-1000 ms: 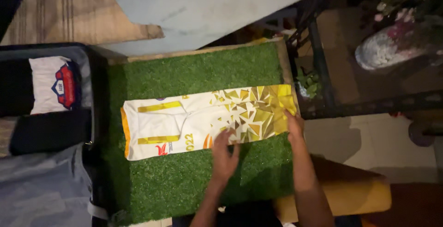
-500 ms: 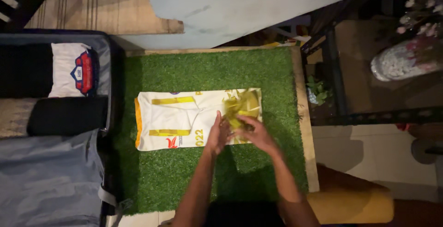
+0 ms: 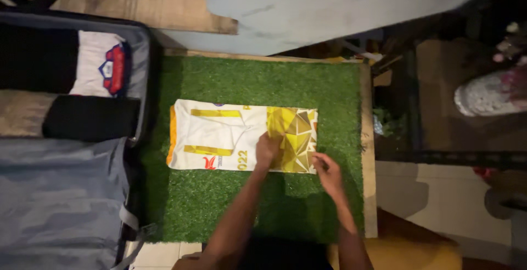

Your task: The person folds several shirts by hand on a green mat and places them into an open suitcase.

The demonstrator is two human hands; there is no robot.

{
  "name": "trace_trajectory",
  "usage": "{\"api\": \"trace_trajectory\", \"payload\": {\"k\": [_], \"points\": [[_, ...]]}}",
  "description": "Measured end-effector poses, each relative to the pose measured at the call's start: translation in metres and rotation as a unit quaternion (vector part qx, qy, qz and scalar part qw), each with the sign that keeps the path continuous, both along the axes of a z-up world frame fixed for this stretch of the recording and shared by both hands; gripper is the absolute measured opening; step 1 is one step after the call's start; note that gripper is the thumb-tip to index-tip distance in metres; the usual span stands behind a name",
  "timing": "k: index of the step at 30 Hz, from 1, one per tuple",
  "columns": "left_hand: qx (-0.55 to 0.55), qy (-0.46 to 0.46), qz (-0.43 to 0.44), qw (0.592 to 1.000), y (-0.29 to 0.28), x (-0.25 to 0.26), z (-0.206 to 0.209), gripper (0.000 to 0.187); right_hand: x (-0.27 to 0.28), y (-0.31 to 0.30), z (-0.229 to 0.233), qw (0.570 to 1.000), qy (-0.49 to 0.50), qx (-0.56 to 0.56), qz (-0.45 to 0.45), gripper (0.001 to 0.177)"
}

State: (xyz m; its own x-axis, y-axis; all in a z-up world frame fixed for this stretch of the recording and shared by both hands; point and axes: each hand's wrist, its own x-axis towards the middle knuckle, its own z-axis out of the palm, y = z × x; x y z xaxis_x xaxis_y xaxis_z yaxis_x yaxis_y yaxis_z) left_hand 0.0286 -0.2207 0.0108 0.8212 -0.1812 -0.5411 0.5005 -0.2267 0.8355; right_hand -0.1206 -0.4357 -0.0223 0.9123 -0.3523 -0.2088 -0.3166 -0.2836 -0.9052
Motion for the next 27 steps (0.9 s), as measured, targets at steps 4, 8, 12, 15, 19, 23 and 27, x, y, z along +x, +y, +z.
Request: {"api": "trace_trajectory", "payload": {"k": [4,8,12,15,19,23,27], "points": [[0.104,-0.101,-0.018,0.989,0.001,0.002,0.029,0.036,0.011,0.009,0.009,1.000,-0.016,0.002,-0.002,0.027],[0.106,-0.186,-0.046,0.976,0.038,-0.004,0.070,0.036,0.045,0.027,0.038,0.996,-0.062,0.030,0.058,0.028],[0.061,-0.101,0.039,0.992,0.111,-0.009,0.057,0.040,0.087,0.051,0.054,0.989,-0.087,0.018,0.121,0.028],[0.109,-0.226,0.060,0.966,0.155,-0.001,0.025,0.038,0.121,0.087,0.073,0.991,-0.003,0.015,0.132,0.029],[0.014,-0.130,0.076,0.989,0.167,0.001,0.021,0.035,0.155,0.149,0.111,0.963,-0.046,-0.095,0.249,0.028],[0.040,-0.209,0.044,0.976,0.178,0.008,0.041,0.039,0.184,0.201,0.149,0.936,-0.028,-0.198,0.291,0.029],[0.010,-0.231,0.085,0.969,0.222,0.029,0.016,0.039,0.207,0.239,0.149,0.930,-0.061,-0.212,0.296,0.026]]}}
